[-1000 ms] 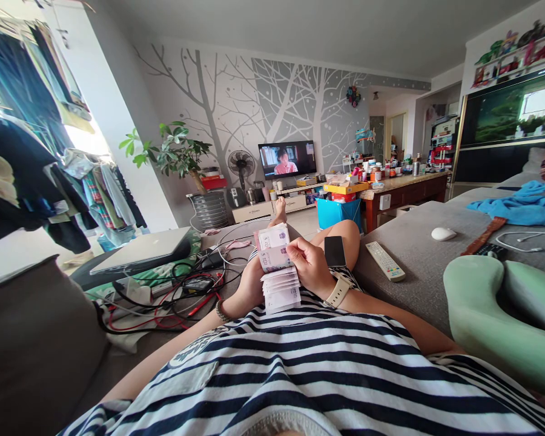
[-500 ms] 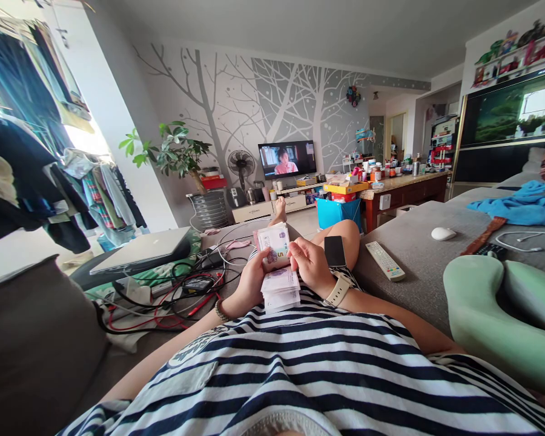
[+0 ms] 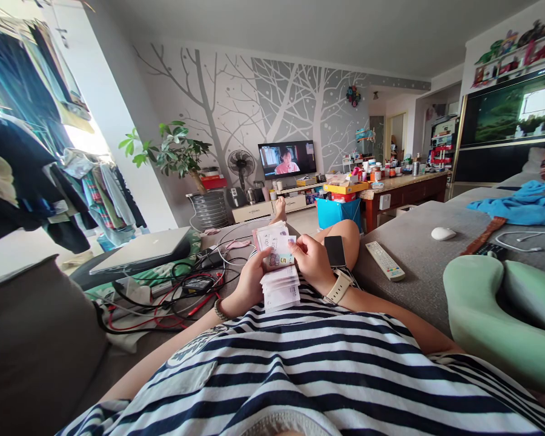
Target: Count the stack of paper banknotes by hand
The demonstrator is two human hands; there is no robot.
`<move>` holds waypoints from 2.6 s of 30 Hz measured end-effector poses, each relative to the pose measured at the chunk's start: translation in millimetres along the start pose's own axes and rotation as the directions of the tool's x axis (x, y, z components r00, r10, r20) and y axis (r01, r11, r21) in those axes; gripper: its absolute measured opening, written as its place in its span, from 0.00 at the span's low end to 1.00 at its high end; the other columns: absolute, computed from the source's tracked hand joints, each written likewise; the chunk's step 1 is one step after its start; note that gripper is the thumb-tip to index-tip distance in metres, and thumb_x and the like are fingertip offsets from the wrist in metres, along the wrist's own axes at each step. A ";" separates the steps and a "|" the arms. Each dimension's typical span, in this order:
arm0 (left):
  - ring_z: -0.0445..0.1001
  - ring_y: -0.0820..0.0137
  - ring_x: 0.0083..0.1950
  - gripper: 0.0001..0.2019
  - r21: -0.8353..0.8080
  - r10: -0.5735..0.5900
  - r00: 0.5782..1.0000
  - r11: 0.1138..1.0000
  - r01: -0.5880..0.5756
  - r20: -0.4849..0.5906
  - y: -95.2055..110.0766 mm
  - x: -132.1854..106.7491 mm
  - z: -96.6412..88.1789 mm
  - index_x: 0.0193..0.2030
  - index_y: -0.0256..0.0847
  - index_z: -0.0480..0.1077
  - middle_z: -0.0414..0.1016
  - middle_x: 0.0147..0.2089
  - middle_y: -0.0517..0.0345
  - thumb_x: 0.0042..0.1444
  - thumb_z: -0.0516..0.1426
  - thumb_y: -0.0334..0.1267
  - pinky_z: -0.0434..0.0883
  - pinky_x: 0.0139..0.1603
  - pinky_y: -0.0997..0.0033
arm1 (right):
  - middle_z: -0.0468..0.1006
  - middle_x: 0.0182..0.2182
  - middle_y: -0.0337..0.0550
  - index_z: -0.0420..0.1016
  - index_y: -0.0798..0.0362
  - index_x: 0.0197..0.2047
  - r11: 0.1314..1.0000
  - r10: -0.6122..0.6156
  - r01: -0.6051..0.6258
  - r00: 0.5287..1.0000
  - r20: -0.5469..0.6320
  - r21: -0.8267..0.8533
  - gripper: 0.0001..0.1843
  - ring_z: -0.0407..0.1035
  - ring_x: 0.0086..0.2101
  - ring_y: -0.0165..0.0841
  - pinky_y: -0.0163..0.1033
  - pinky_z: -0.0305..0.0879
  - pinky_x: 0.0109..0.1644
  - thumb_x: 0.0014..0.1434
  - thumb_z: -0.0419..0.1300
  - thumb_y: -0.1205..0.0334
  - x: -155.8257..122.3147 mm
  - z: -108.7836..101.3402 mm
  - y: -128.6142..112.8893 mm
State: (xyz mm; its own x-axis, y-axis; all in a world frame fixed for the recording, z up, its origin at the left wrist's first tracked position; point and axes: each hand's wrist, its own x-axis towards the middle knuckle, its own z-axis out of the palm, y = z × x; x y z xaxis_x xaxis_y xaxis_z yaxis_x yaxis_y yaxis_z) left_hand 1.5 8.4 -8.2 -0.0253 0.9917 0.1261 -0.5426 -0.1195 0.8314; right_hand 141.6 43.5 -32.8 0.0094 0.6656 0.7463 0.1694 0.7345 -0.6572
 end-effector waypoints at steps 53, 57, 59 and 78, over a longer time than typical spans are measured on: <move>0.72 0.69 0.28 0.06 0.116 0.072 0.997 0.991 -0.068 -0.029 3.5 -7.3 3.0 0.32 0.35 0.75 0.77 0.26 0.57 0.52 0.57 0.32 0.66 0.33 0.72 | 0.60 0.20 0.34 0.62 0.51 0.27 0.997 -0.034 0.029 0.997 0.068 0.070 0.23 0.55 0.24 0.29 0.34 0.51 0.27 0.63 0.55 0.42 -4.8 1.3 -8.3; 0.69 0.71 0.26 0.07 0.187 0.115 0.993 0.976 -0.108 -0.025 6.1 -11.7 4.5 0.28 0.36 0.75 0.76 0.24 0.58 0.52 0.55 0.29 0.65 0.31 0.73 | 0.60 0.20 0.34 0.62 0.52 0.28 0.997 -0.034 0.029 0.997 0.073 0.077 0.22 0.54 0.23 0.29 0.34 0.51 0.27 0.63 0.55 0.42 -5.0 1.4 -8.3; 0.68 0.71 0.26 0.08 0.202 0.126 0.992 0.972 -0.120 -0.019 6.7 -12.3 5.0 0.28 0.36 0.75 0.76 0.24 0.58 0.52 0.55 0.28 0.65 0.30 0.74 | 0.60 0.20 0.34 0.62 0.52 0.28 0.996 -0.037 0.030 0.996 0.077 0.085 0.22 0.54 0.24 0.29 0.34 0.50 0.27 0.63 0.56 0.43 -4.9 1.6 -7.7; 0.74 0.67 0.30 0.07 0.139 0.097 0.995 0.986 -0.096 -0.005 1.0 -5.2 0.9 0.32 0.36 0.76 0.78 0.27 0.55 0.53 0.56 0.31 0.69 0.33 0.72 | 0.60 0.20 0.34 0.62 0.52 0.27 0.996 -0.033 0.027 0.997 0.070 0.086 0.21 0.54 0.23 0.28 0.34 0.50 0.27 0.63 0.56 0.44 -5.2 2.3 -9.3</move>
State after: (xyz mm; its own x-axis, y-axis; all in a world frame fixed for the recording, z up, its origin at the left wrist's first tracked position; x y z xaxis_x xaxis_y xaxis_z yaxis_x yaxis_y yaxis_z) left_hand 1.9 3.1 -7.6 -0.0824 0.9756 0.2034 -0.4157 -0.2191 0.8827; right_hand 137.7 33.5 -30.9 -0.0655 0.6484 0.7585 0.0838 0.7610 -0.6433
